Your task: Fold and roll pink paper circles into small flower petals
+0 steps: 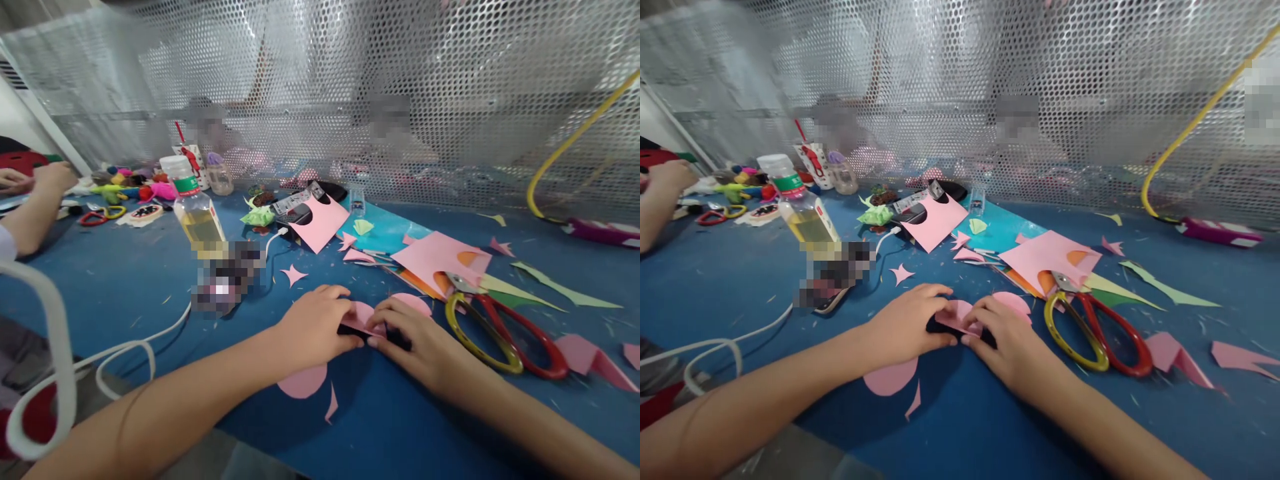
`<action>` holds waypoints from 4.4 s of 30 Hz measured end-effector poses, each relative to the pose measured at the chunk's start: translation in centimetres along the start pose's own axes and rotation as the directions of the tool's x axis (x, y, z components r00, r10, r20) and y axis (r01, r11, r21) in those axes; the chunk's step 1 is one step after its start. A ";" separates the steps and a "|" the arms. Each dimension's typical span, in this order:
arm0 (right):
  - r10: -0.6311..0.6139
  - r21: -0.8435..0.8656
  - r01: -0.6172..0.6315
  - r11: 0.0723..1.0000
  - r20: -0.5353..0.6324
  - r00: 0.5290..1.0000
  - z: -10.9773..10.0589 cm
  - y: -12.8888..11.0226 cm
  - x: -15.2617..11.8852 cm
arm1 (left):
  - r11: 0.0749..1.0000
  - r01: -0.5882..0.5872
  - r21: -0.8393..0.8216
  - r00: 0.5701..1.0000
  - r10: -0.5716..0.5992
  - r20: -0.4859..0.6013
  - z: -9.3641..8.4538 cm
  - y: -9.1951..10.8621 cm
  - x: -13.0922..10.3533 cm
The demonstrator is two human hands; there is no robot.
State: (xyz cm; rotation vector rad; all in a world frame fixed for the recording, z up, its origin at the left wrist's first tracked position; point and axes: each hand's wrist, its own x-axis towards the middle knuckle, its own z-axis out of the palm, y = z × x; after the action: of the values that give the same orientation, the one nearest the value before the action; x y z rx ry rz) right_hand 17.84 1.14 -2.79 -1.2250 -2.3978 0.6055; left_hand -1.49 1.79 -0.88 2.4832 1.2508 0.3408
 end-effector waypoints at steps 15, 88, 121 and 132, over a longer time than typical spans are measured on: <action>-0.175 -0.064 0.171 0.983 -0.056 0.983 -0.6 0.4 0.1 | 0.967 0.028 -0.253 0.997 -0.044 -0.058 -1.9 0.1 1.3; -0.002 0.305 0.151 0.940 -0.438 0.899 0.1 -3.1 -1.5 | 0.812 0.138 -0.568 0.981 -0.033 0.192 -1.8 1.1 -0.6; 0.433 0.711 -0.059 0.701 -0.358 0.828 -1.1 -2.5 -0.6 | 0.770 0.137 -0.623 0.981 -0.194 -0.024 -2.3 1.9 -0.8; 0.437 0.640 -0.054 0.766 -0.458 0.774 -0.9 -1.0 0.0 | 0.779 0.524 0.344 0.851 -0.462 -0.250 -6.9 -4.8 -5.1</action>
State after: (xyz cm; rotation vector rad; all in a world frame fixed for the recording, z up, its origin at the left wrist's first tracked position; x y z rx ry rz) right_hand 17.68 0.77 -1.55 -1.2186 -1.3621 0.8352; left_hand -10.45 1.65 3.18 2.3295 2.1655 0.1431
